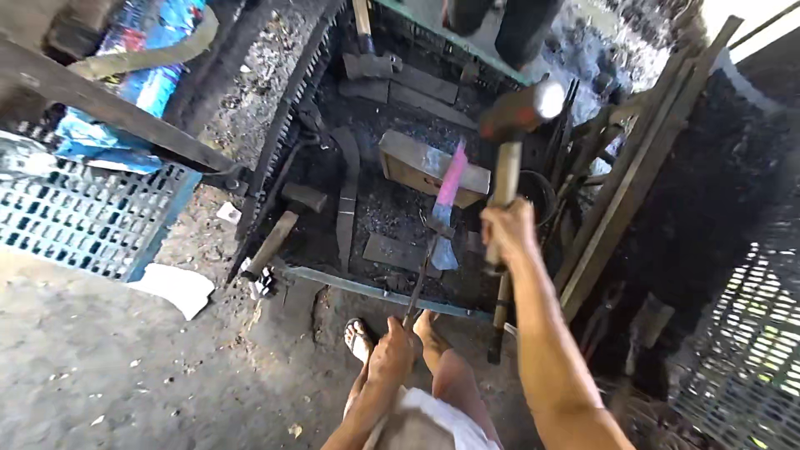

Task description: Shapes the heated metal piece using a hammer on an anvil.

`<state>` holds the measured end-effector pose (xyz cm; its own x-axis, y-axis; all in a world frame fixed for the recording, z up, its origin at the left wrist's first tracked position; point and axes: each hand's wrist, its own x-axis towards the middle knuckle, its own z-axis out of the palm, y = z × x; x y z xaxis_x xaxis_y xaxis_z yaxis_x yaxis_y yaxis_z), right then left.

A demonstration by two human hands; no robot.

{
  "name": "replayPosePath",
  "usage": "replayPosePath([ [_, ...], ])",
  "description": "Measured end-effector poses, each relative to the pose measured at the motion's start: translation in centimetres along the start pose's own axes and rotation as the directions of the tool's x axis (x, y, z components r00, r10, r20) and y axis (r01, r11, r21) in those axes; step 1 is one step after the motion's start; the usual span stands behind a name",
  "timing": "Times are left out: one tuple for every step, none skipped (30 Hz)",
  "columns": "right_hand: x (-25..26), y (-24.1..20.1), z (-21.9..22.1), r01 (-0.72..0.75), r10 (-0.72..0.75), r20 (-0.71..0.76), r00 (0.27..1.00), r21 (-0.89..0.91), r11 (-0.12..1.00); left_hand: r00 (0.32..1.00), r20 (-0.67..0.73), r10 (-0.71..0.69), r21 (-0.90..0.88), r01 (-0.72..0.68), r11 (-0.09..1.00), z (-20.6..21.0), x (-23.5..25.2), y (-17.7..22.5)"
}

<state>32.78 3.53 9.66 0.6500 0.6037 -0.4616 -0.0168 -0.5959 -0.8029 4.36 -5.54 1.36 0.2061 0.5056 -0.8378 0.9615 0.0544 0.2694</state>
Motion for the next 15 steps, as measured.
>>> replayPosePath([
  [-1.9,-3.8,-2.4,0.088,-0.088,-0.015,0.996,0.008,0.996,1.0,0.01,-0.006,-0.008,0.006,1.0,0.0,-0.5,-0.4],
  [-4.1,-7.0,-5.0,0.166,-0.167,-0.049,0.985,-0.024,0.986,1.0,0.022,-0.017,-0.003,0.017,1.0,0.4,-0.7,-1.1],
  [-6.0,-10.0,-7.5,0.234,-0.241,-0.089,0.966,-0.087,0.968,1.0,0.011,-0.021,-0.005,0.021,1.0,0.8,-0.3,-1.6],
  [-7.6,-12.8,-9.8,0.295,-0.318,-0.127,0.94,-0.169,0.94,1.0,-0.003,-0.02,-0.018,0.02,1.0,1.2,0.3,-1.9],
  [-9.2,-15.4,-11.9,0.338,-0.384,-0.161,0.909,-0.255,0.906,1.0,-0.014,-0.013,-0.021,0.013,1.0,1.4,0.6,-2.2],
  [-10.6,-17.6,-13.7,0.363,-0.442,-0.198,0.875,-0.335,0.869,1.0,-0.017,-0.01,-0.02,0.01,1.0,1.3,0.8,-2.2],
  [-11.6,-19.5,-15.2,0.376,-0.495,-0.23,0.838,-0.412,0.83,1.0,-0.02,-0.011,-0.01,0.011,1.0,1.3,0.8,-2.1],
  [-11.9,-20.7,-16.2,0.372,-0.532,-0.258,0.806,-0.479,0.795,1.0,-0.017,-0.016,0.004,0.016,1.0,1.2,0.6,-2.0],
  [-11.4,-21.2,-16.9,0.371,-0.573,-0.289,0.767,-0.528,0.763,1.0,-0.012,-0.027,0.02,0.027,0.999,1.1,0.4,-1.8],
  [-10.3,-21.3,-16.8,0.388,-0.625,-0.32,0.712,-0.562,0.73,0.999,-0.01,-0.042,0.033,0.042,0.999,1.0,0.4,-1.5],
  [-8.9,-20.8,-15.9,0.409,-0.68,-0.343,0.648,-0.596,0.691,0.998,-0.005,-0.057,0.032,0.057,0.998,1.1,0.3,-1.3],
  [-7.4,-19.3,-14.2,0.432,-0.727,-0.36,0.585,-0.62,0.655,0.998,0.002,-0.065,0.02,0.065,0.998,1.4,0.3,-1.2],
  [-5.8,-16.9,-11.8,0.456,-0.761,-0.37,0.533,-0.632,0.627,0.997,0.005,-0.073,0.002,0.073,0.997,2.1,0.6,-1.2],
  [-4.1,-13.4,-8.8,0.471,-0.759,-0.368,0.537,-0.616,0.631,0.996,0.003,-0.084,-0.019,0.084,0.996,3.0,1.3,-1.3],
  [-2.5,-8.9,-5.3,0.454,-0.706,-0.363,0.608,-0.57,0.685,0.996,-0.004,-0.091,-0.032,0.091,0.995,4.0,2.0,-1.5],
])
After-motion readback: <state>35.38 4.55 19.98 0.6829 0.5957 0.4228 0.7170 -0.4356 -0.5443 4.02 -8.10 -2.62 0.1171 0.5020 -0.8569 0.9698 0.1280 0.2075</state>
